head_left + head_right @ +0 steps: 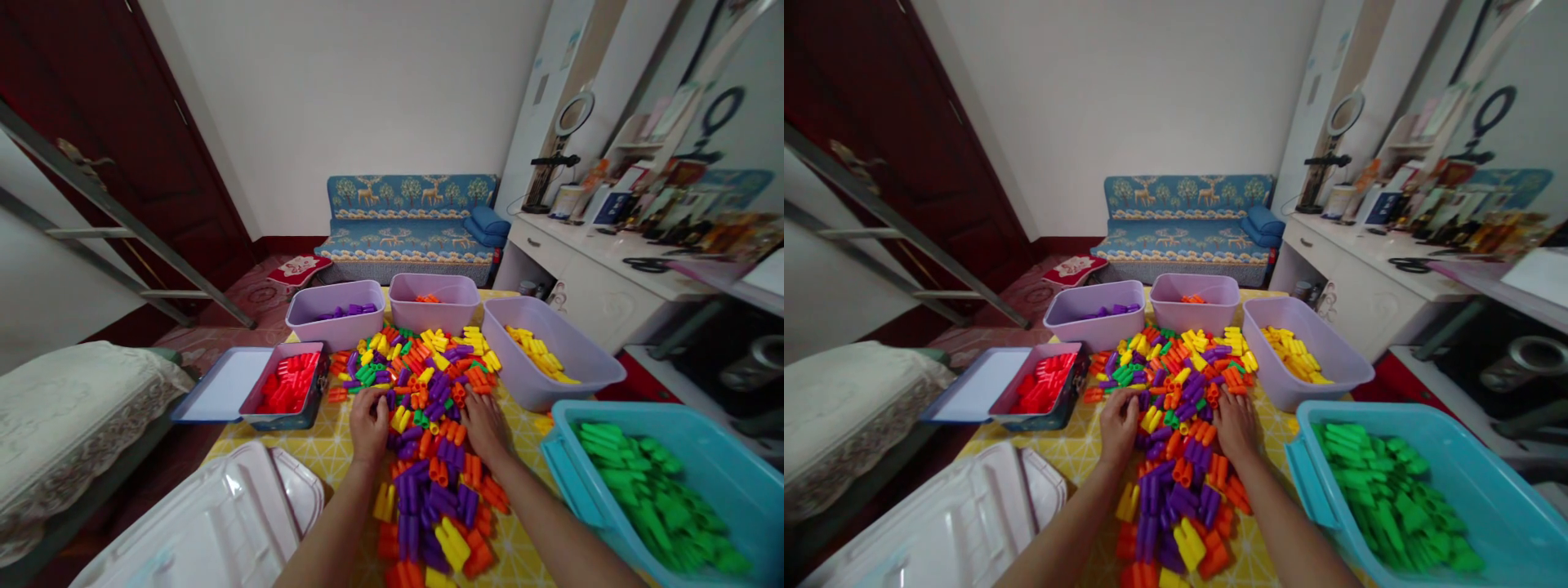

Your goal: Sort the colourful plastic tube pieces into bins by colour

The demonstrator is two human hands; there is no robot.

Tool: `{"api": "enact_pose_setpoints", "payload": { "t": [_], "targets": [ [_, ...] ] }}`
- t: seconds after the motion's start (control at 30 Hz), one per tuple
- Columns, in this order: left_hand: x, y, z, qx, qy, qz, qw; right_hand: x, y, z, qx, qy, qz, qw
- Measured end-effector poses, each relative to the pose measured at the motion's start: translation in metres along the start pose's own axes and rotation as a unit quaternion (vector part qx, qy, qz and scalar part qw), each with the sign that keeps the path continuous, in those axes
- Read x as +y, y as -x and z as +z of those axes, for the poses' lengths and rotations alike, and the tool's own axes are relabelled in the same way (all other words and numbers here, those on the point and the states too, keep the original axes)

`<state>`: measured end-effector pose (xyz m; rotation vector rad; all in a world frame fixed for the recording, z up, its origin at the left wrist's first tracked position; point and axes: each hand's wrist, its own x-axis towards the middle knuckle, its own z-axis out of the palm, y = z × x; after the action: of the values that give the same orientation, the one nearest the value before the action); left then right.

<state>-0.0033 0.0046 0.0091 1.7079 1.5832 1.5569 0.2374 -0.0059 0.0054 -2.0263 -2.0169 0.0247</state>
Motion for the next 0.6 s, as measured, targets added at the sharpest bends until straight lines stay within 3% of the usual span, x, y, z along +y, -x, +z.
{"api": "enact_pose_setpoints", "payload": {
  "t": [0.13,0.27,0.47,0.6],
  "targets": [
    [0.003,0.001,-0.003,-0.036,0.013,0.021,0.999,-0.005,-0.009,0.0,0.021,-0.109,0.035,0.993],
    [0.008,0.0,-0.006,-0.074,-0.008,0.043,0.996,-0.024,-0.014,-0.015,0.041,-0.212,0.038,0.976],
    [0.005,0.0,-0.004,-0.079,-0.022,0.037,0.996,-0.068,-0.011,-0.042,0.068,-0.206,-0.081,0.973],
    [-0.002,0.0,-0.004,-0.068,0.03,0.014,0.997,-0.092,-0.01,-0.056,0.005,-0.178,-0.079,0.981]
  ]
}}
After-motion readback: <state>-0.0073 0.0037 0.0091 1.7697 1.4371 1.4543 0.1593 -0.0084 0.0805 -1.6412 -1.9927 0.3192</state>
